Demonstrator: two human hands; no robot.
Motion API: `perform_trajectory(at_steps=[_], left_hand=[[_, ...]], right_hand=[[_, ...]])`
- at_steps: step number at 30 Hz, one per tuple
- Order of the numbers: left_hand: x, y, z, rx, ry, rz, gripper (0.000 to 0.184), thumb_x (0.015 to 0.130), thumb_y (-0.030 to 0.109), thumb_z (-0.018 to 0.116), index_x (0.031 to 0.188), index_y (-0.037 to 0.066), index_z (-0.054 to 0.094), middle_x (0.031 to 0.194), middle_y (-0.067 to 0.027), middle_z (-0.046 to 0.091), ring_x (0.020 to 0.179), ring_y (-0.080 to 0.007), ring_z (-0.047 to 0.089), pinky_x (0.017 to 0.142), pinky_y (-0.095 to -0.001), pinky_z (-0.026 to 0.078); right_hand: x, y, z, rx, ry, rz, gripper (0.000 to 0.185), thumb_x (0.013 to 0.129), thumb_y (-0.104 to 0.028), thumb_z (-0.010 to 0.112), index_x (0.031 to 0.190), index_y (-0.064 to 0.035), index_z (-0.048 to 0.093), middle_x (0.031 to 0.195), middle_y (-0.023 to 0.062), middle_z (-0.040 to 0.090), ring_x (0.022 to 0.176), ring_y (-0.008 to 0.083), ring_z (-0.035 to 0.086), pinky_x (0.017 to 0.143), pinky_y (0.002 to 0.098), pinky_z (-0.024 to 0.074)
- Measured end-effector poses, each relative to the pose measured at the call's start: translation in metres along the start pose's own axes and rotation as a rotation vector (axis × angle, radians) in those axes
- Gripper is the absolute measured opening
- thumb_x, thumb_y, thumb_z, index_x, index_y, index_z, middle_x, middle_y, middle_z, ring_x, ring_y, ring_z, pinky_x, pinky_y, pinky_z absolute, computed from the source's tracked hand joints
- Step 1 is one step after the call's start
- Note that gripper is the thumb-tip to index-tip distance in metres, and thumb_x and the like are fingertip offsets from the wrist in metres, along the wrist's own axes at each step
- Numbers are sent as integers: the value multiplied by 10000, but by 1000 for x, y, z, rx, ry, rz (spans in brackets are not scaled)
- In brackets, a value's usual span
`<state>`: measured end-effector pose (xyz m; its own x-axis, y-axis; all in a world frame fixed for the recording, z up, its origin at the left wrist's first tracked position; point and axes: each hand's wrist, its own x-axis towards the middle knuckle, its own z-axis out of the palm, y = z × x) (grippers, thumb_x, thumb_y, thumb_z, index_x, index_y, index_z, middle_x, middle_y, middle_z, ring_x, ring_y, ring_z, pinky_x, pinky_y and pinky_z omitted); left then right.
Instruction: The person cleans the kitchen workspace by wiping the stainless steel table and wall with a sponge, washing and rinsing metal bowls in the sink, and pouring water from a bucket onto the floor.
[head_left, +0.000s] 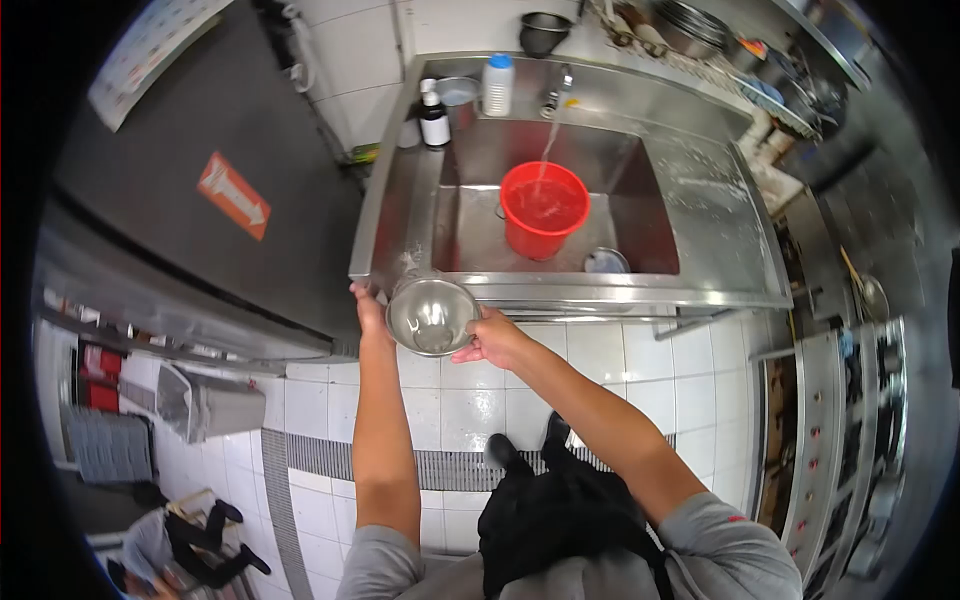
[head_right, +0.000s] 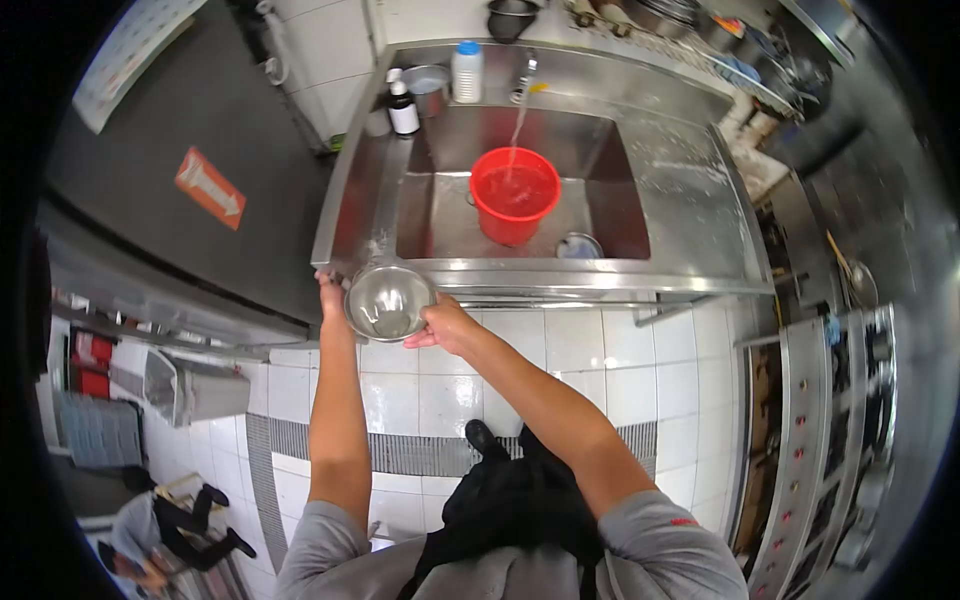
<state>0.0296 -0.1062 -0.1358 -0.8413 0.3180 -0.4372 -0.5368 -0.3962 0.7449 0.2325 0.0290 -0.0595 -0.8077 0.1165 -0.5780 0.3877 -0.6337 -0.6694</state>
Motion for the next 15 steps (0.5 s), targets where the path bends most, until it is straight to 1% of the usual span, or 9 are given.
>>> perform_trajectory(at_steps=[1,2,4,6,7,10,13,14,15], left_hand=[[-28,2,17,-102,-8,-58,708,962,595,264,1388,35,335,1409,-149,391,1278,-296,396,1088,-446,309],[-33,-13,21,-88,-28,-76,708,962,595,264,1388,35,335,1409,-149,391,1278,-296,396,1088,-446,309],[-37,-39,27,-333,-75,-195,822,927,649,267,1474,56,109,1466,-188,288,1348,-342,304,1129,-494,247],[-46,-75,43,-321,-28,-288,747,943,606,324,1480,119,142,1254,-160,448,1146,-342,453,1068,-556,305],[-34,-102,42,-227,-81,-422,792,946,590,347,1487,99,43,1235,-176,437,1081,-337,483,1079,-550,293],[-54,-149,77,-216,-396,-599,824,942,544,424,1489,86,12,1444,-205,297,1243,-399,430,1062,-547,302],[-63,-171,87,-74,-408,-640,827,935,514,472,1493,116,10,1518,-178,200,1319,-393,363,1055,-556,302],[-71,-161,85,-36,-445,-630,838,923,454,544,1494,98,43,1525,-179,188,1320,-367,370,1059,-544,302],[-72,-159,74,-28,-448,-631,838,923,454,544,1494,98,43,1525,-179,188,1320,-367,370,1059,-544,302]], right_hand=[[-3,3,-10,25,23,-11,541,831,20,436,1353,22,295,973,236,593,756,346,671,715,460,598],[-8,7,-22,45,51,-29,521,839,3,461,1341,22,323,972,223,597,755,336,674,702,450,602],[-20,15,-54,35,71,-37,495,855,-34,513,1327,16,371,987,201,601,756,310,677,684,441,609],[-49,24,-92,11,115,-60,496,868,-72,557,1332,-5,399,1031,180,602,765,282,678,672,441,614],[-68,29,-110,16,169,-94,503,872,-90,573,1341,-20,407,1059,167,601,774,268,679,665,442,616],[-115,46,-173,4,460,-147,501,891,-48,491,1375,-82,363,1129,164,597,844,270,678,578,401,614],[-168,54,-219,-66,658,-238,517,888,-23,454,1385,-144,380,1133,135,598,849,255,674,556,368,609],[-183,59,-232,-112,707,-268,527,877,-6,443,1384,-141,389,1125,132,603,830,252,676,544,357,606],[-194,64,-243,-155,755,-300,538,866,11,432,1383,-137,399,1116,130,609,811,250,679,532,345,602]])
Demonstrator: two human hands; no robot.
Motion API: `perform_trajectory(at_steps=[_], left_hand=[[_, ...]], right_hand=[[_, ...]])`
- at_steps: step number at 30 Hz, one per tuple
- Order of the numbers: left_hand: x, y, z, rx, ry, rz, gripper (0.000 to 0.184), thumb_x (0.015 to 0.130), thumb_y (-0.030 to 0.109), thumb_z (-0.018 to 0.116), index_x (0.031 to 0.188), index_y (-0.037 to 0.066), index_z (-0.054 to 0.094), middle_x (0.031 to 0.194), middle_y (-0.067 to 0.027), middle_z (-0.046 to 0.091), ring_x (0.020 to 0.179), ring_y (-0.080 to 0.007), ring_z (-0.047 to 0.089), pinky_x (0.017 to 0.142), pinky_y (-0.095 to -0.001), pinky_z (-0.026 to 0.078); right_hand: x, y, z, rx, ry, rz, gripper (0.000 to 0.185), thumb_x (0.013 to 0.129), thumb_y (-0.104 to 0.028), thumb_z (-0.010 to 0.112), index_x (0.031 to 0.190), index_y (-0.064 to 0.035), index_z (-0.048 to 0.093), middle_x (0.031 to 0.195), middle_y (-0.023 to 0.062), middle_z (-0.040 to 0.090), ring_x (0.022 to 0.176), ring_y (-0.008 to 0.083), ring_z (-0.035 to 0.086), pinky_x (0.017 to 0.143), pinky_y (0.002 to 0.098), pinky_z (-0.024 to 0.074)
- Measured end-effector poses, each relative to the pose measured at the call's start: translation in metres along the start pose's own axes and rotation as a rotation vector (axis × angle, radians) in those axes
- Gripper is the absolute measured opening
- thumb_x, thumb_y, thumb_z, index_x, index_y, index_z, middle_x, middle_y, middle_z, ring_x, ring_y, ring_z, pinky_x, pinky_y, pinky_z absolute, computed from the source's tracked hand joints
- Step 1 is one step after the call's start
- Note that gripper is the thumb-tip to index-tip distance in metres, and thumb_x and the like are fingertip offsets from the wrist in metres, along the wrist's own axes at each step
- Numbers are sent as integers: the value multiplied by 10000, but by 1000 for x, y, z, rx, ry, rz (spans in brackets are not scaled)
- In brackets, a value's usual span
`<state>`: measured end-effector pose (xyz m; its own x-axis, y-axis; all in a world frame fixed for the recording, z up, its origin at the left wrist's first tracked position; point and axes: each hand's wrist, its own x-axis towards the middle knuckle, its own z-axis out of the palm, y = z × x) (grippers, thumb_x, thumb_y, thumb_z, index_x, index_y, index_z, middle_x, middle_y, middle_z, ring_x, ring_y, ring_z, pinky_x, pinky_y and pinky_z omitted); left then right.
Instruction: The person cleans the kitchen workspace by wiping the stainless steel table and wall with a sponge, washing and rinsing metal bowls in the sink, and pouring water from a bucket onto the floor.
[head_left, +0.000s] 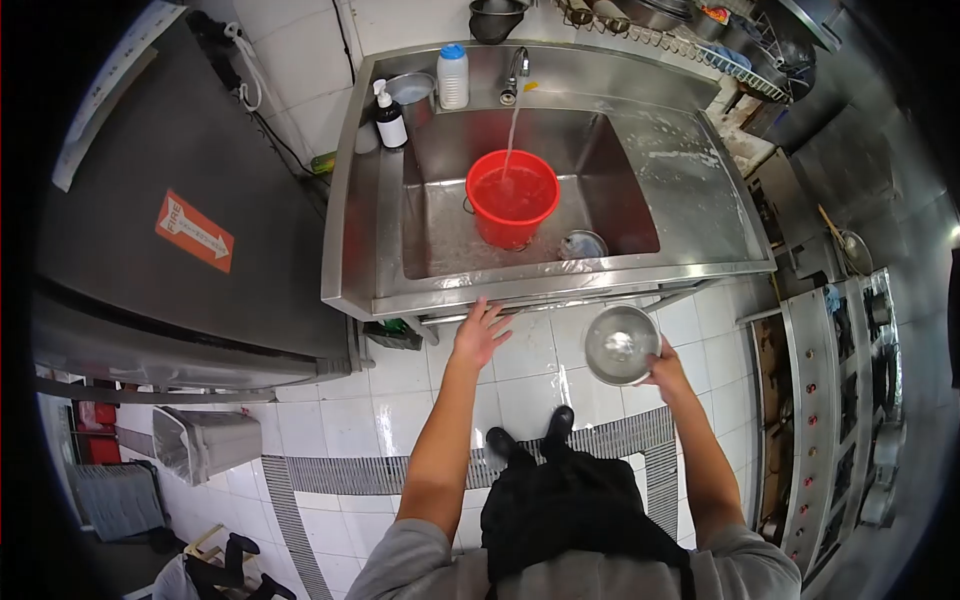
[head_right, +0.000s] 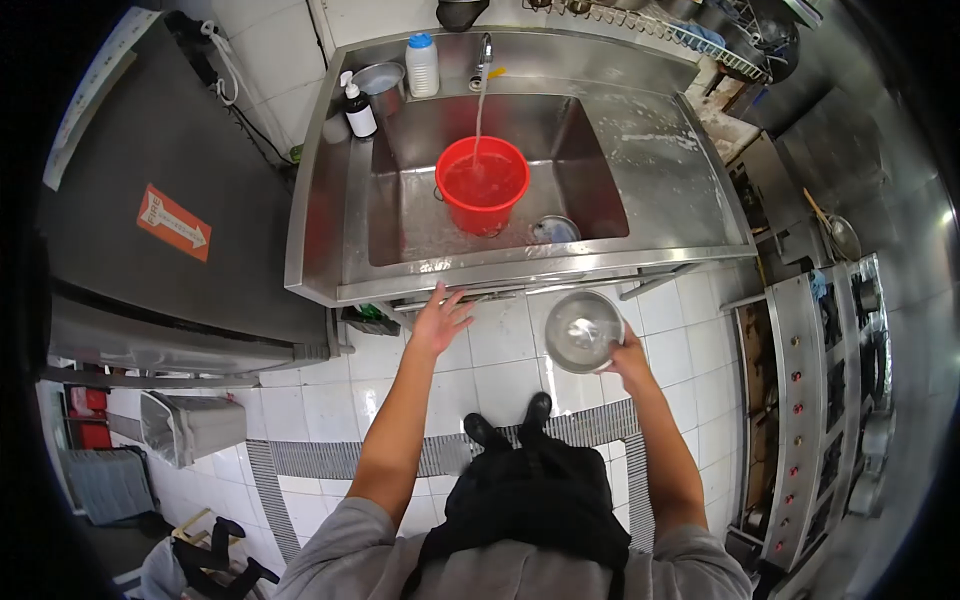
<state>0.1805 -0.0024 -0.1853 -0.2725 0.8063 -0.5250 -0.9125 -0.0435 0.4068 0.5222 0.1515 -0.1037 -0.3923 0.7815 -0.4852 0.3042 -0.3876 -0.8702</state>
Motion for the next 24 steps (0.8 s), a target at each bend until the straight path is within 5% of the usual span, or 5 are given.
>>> perform_trajectory(at_steps=[7,12,15,17,24], left_hand=[[-82,-23,-222,288,632,63,514,898,372,567,1374,289,391,1377,6,474,1146,-251,504,901,-477,403],[-192,-35,-360,475,881,-2,434,919,415,485,1332,294,434,1407,-3,448,1163,-328,471,863,-523,364],[-228,-7,-295,408,1039,116,407,941,394,440,1341,321,421,1453,3,404,1227,-323,429,919,-551,332],[-223,17,-240,450,987,192,490,924,299,522,1390,248,379,1424,-43,438,1237,-344,446,968,-517,336],[-211,83,-124,806,832,658,437,935,161,538,1358,109,441,1364,-96,493,1232,-227,473,973,-386,391]], right_hand=[[-13,42,-22,27,-101,66,574,838,-36,572,1386,-107,416,1071,104,644,786,203,682,489,300,580],[7,75,88,-154,-326,191,658,693,-248,784,1280,-94,528,956,94,668,697,156,668,497,292,558],[29,77,168,8,-504,283,586,743,-206,691,1296,-161,503,1041,70,618,846,167,644,561,331,582],[80,119,232,303,-397,385,572,830,-32,454,1384,-126,344,1231,130,492,1039,339,571,715,500,594],[117,96,118,648,-89,226,381,885,-89,390,1255,-91,484,1021,151,633,767,258,670,661,434,611]])
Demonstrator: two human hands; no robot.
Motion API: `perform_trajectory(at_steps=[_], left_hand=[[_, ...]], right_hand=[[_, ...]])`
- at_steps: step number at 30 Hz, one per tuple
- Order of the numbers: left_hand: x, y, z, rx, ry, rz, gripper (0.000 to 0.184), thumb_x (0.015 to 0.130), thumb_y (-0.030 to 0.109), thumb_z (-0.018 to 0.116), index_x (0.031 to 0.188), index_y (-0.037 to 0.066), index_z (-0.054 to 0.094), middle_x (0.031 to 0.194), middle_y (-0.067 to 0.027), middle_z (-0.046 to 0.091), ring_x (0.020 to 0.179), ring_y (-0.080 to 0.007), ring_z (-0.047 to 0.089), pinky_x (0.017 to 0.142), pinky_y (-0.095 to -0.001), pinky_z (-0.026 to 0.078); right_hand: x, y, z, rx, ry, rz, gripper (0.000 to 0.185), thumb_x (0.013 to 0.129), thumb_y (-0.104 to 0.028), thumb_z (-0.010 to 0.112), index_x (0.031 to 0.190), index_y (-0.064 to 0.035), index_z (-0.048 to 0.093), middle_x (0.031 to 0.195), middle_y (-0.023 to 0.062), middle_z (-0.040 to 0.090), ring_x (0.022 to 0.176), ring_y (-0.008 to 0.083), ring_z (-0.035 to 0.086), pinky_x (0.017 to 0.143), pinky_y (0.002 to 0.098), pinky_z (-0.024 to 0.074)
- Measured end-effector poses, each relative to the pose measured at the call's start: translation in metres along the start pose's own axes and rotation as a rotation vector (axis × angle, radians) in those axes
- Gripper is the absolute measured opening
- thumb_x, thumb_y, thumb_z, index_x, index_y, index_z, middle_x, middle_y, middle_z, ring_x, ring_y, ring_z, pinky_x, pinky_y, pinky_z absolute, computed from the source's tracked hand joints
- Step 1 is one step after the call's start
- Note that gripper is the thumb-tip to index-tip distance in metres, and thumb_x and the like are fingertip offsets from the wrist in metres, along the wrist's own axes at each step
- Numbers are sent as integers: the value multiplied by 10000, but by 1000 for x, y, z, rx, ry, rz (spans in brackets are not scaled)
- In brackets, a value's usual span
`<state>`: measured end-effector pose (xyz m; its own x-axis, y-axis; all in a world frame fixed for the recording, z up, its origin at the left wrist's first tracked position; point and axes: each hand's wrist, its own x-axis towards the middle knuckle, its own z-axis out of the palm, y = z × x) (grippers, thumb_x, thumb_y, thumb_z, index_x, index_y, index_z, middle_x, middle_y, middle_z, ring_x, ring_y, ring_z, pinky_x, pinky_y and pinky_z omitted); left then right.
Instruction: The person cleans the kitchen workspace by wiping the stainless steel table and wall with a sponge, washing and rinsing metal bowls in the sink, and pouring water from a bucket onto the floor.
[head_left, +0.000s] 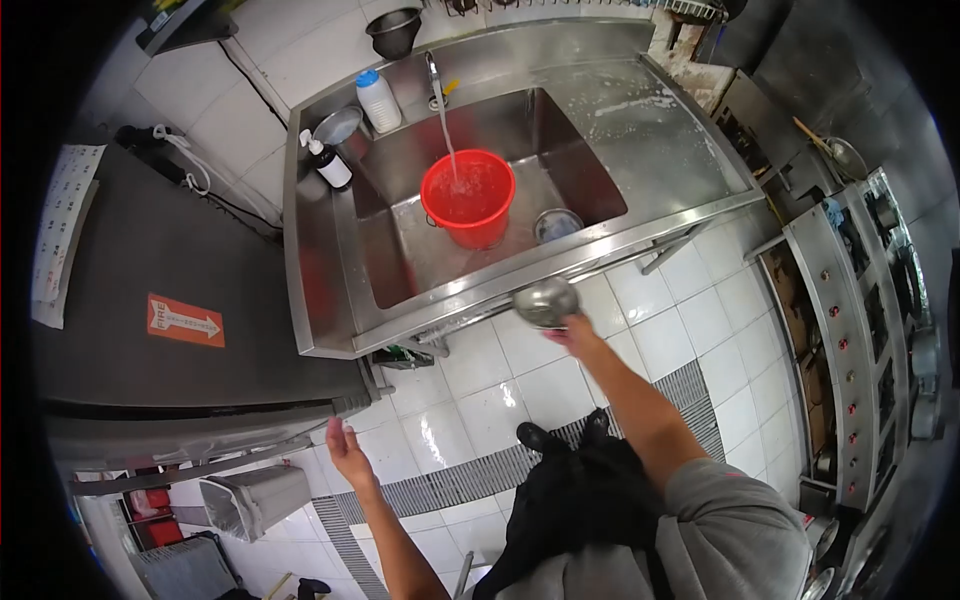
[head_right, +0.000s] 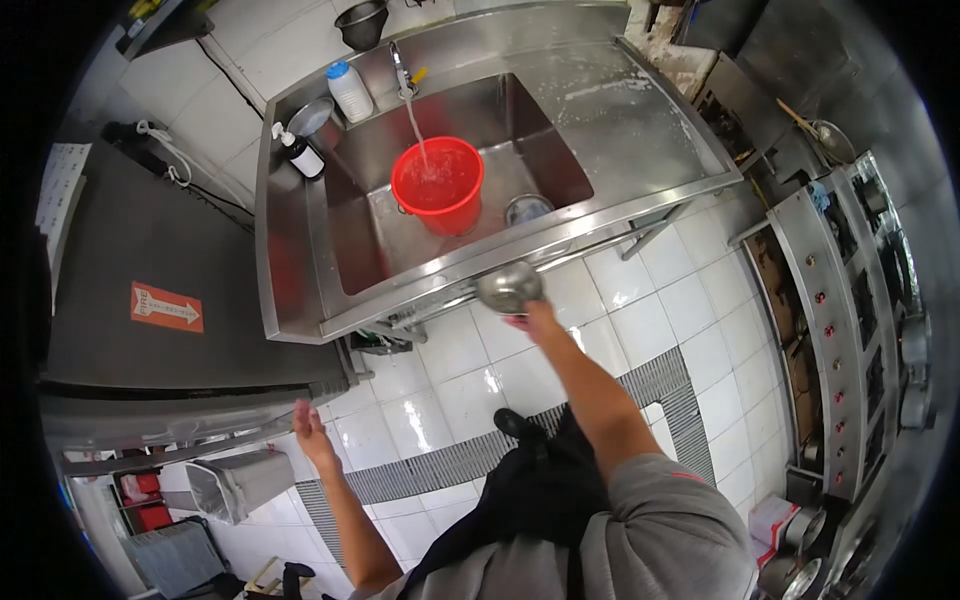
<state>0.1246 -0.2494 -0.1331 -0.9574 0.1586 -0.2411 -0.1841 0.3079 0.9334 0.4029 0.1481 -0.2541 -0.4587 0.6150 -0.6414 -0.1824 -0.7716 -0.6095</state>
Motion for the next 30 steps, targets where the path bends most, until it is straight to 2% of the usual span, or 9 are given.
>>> perform_trajectory(at_steps=[2,9,12,14,18,22,24,28,30], left_hand=[[-1,32,10,67,-20,452,389,936,67,513,1323,54,473,1305,-122,537,1198,-198,505,966,-331,403],[2,119,91,-44,-218,641,256,929,32,521,1178,-6,570,1115,-128,642,1042,-180,605,924,-300,457],[12,135,137,47,-399,650,252,928,36,531,1174,18,580,1092,-117,654,1046,-170,604,895,-295,470],[28,130,168,92,-447,613,276,891,42,581,1166,55,596,1089,-118,657,1006,-208,624,917,-353,456],[78,72,216,638,-309,802,241,867,205,600,1098,155,648,1062,-87,666,929,-284,633,915,-398,426],[83,66,233,801,-107,552,212,877,337,548,996,224,682,968,-43,690,909,-271,641,844,-379,441],[82,73,238,809,-78,536,200,871,338,553,962,213,682,884,-42,699,874,-268,652,807,-397,455],[78,85,246,862,42,391,212,874,346,542,936,197,680,824,-64,699,796,-299,662,758,-420,473],[78,85,248,891,87,416,223,881,341,531,925,180,679,801,-76,697,759,-306,666,742,-423,480]], right_hand=[[-10,-33,-47,-91,183,-59,421,866,-66,422,1286,-54,431,1116,168,600,858,304,664,745,460,601],[-89,-82,-156,-362,619,-197,426,853,-53,429,1269,-120,485,1039,148,639,764,305,689,510,409,603],[-99,-77,-168,-443,432,17,393,842,-49,433,1226,-15,508,925,233,642,644,333,681,546,443,610],[-65,-69,-167,-332,422,227,454,837,-6,414,1269,-118,502,1005,242,623,655,420,666,501,474,600],[-42,-83,-98,-216,515,-16,576,792,30,486,1340,-135,416,1022,240,595,672,420,663,490,487,599],[-37,-91,-118,-1174,1412,-812,731,722,-28,569,1400,-211,366,1142,242,583,739,438,667,708,410,569],[-54,-117,-162,-655,1004,-443,723,738,-10,522,1410,-225,368,1187,205,575,756,403,679,602,399,591],[-149,-152,-127,-240,712,-624,653,766,2,442,1405,-111,364,1110,149,613,740,305,691,368,303,561],[-165,-183,-88,-289,683,-674,623,778,6,443,1391,-82,380,1070,143,629,717,283,687,396,302,557]])
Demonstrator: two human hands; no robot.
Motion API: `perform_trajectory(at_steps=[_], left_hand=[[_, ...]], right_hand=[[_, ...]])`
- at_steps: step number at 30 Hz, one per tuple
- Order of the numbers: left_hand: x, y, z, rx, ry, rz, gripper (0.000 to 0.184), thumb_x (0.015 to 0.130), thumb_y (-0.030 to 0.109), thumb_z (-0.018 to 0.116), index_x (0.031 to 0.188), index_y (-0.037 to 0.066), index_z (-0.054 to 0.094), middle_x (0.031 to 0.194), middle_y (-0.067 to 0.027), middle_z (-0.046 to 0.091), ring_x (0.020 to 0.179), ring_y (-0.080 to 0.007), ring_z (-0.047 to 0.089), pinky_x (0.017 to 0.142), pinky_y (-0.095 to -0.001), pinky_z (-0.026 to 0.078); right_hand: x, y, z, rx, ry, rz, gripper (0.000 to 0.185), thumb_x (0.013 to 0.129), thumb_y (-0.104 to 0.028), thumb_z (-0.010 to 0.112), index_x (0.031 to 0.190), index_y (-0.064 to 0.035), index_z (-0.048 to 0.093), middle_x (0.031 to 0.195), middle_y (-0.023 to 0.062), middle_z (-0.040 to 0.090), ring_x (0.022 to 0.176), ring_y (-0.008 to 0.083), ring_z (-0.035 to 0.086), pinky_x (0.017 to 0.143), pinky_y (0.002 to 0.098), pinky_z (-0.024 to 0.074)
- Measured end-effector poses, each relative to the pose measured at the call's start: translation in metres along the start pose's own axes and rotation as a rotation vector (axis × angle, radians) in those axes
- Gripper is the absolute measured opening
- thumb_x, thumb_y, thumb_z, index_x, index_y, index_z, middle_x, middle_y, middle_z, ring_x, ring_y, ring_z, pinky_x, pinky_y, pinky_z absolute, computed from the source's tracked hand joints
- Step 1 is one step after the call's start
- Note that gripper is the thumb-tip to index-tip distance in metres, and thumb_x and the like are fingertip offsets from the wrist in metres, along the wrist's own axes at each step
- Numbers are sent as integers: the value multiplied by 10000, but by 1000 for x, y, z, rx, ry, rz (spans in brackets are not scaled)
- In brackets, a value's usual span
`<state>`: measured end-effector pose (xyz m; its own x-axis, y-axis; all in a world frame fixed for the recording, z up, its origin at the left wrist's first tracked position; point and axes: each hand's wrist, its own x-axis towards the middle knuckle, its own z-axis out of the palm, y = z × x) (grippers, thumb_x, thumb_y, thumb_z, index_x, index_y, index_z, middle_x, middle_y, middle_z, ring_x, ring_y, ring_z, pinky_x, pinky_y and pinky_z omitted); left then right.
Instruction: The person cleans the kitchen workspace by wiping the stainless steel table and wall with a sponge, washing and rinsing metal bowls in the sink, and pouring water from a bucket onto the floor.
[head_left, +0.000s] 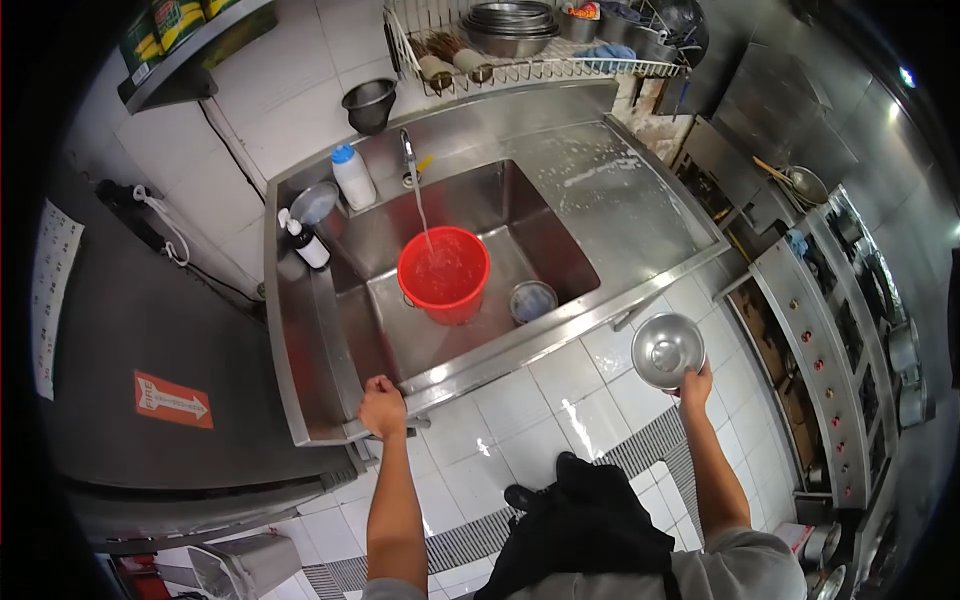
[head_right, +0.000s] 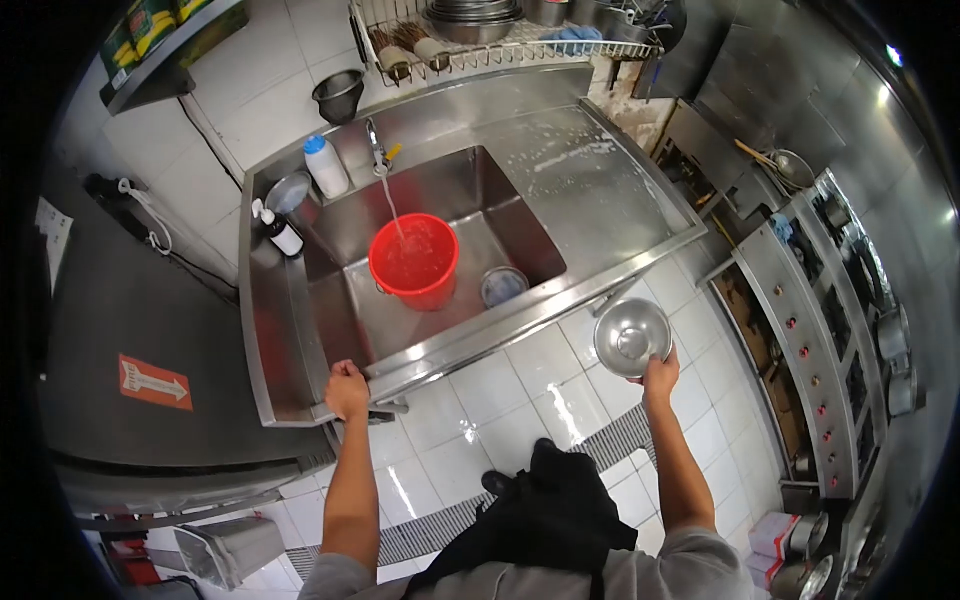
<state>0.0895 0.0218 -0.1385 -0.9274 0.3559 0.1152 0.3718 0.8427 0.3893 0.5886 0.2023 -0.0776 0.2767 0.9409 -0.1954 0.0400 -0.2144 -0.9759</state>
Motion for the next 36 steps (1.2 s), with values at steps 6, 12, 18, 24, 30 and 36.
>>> perform_trajectory(at_steps=[6,12,18,24,30,36], left_hand=[[1,5,1,54,26,-16,212,877,324,542,892,160,675,764,-81,693,720,-302,664,699,-433,486],[6,-2,11,-42,35,-25,199,865,306,576,851,141,687,739,-85,696,674,-318,666,621,-441,512],[15,5,10,45,-14,-93,184,853,286,603,827,127,693,713,-51,698,664,-304,671,608,-411,515],[18,17,4,-25,-52,-87,197,880,271,578,843,102,673,734,-41,705,697,-254,684,655,-375,524],[17,26,2,-5,-35,-109,218,886,297,568,838,107,665,741,-33,706,697,-250,681,650,-383,517],[13,2,8,137,-94,-178,332,905,438,513,901,192,735,823,-36,720,711,-242,676,675,-368,525]], right_hand=[[54,-23,162,-442,-438,-424,527,796,30,491,1311,-79,504,863,96,648,651,138,589,590,297,497],[67,15,428,-918,-688,-735,727,756,-27,557,1412,-261,349,1346,205,437,970,365,623,829,461,521],[94,118,550,-1041,-722,-415,619,779,-82,586,1366,-161,406,1330,272,443,944,372,647,813,458,540],[143,150,566,-761,-1135,272,456,785,-79,566,1224,35,510,1046,284,617,839,389,673,621,481,600],[204,54,536,-413,-1309,589,464,753,-24,543,1211,43,517,969,251,624,717,392,671,557,462,609],[280,-107,562,-78,-1252,650,182,841,-81,555,960,56,565,795,174,614,525,269,622,454,352,560]])
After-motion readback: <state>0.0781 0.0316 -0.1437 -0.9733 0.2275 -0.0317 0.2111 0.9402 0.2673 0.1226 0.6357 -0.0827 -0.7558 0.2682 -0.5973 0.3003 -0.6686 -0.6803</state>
